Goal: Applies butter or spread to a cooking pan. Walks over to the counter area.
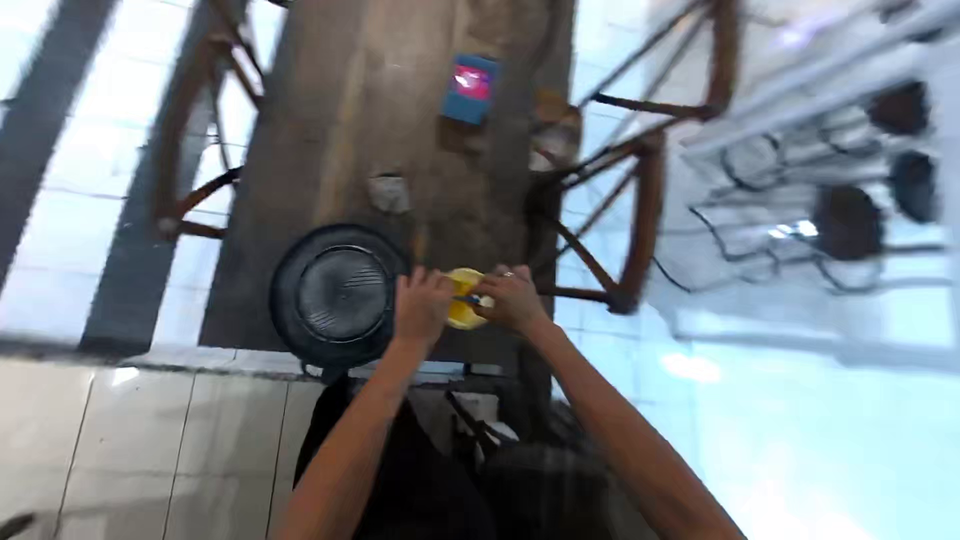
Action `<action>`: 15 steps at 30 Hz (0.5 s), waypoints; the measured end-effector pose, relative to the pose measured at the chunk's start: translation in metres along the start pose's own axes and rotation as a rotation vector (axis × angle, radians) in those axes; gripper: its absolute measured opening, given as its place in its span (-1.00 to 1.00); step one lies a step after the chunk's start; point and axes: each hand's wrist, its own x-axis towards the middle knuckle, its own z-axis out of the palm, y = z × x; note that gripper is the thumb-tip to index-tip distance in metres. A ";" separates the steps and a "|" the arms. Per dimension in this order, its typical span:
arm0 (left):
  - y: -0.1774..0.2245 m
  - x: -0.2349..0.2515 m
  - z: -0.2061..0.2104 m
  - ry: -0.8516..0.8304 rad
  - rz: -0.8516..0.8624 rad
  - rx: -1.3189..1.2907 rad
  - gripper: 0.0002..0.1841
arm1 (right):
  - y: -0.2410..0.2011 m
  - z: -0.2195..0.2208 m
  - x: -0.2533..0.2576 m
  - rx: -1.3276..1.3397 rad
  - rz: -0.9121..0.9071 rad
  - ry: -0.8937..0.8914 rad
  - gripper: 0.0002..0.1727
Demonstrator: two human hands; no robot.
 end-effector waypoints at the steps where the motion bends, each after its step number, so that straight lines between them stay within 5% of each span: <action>1: 0.001 0.003 0.001 -0.014 0.011 0.008 -0.81 | 0.007 0.005 -0.008 0.031 0.020 0.039 -0.74; 15: -0.002 0.008 0.007 -0.131 0.213 -0.116 -0.81 | -0.029 -0.005 -0.113 0.907 0.628 0.822 -0.75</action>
